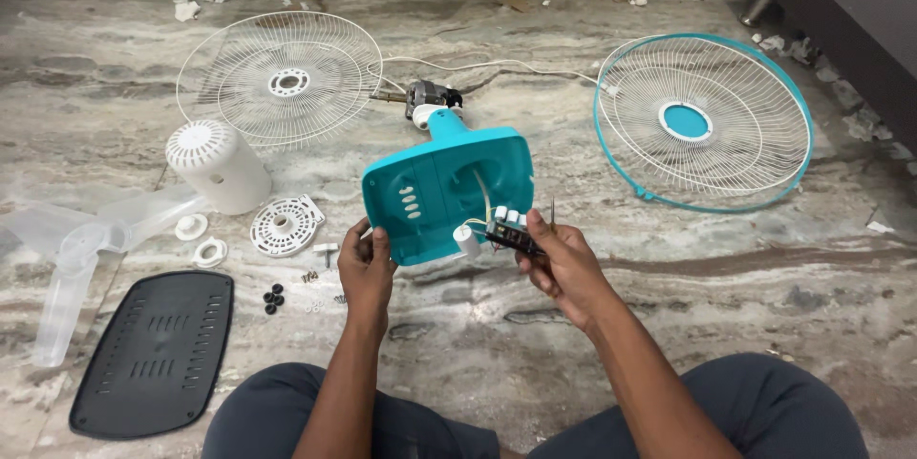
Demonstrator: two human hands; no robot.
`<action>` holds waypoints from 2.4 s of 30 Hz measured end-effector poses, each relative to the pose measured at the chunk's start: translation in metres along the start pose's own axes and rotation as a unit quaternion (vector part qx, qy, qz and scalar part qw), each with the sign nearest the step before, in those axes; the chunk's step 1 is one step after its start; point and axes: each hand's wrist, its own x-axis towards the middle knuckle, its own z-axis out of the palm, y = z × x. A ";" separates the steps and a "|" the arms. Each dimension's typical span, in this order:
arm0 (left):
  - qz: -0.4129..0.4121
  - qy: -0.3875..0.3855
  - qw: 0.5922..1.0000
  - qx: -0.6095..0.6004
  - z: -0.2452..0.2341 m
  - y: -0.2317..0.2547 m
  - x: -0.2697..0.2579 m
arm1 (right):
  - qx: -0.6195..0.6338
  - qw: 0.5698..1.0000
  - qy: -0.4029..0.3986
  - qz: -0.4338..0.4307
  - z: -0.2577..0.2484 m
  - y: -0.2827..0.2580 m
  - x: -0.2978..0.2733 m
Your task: The person uses a screwdriver to remove screws from the base of a disassembled fan, detaches a switch component, and then reattaches it by screwing it back into place. The fan parts are laid out on the floor during the process.
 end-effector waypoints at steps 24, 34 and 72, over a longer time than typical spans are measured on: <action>-0.019 -0.002 1.000 0.016 -0.003 -0.009 0.002 | -0.043 0.999 0.014 -0.015 0.008 0.002 -0.002; -0.009 -0.027 0.999 0.039 -0.006 -0.031 0.008 | -0.198 0.977 -0.043 0.066 0.005 0.004 0.001; 0.096 -0.233 0.957 0.143 0.005 -0.030 0.019 | -0.332 0.933 0.005 -0.139 0.011 0.051 0.041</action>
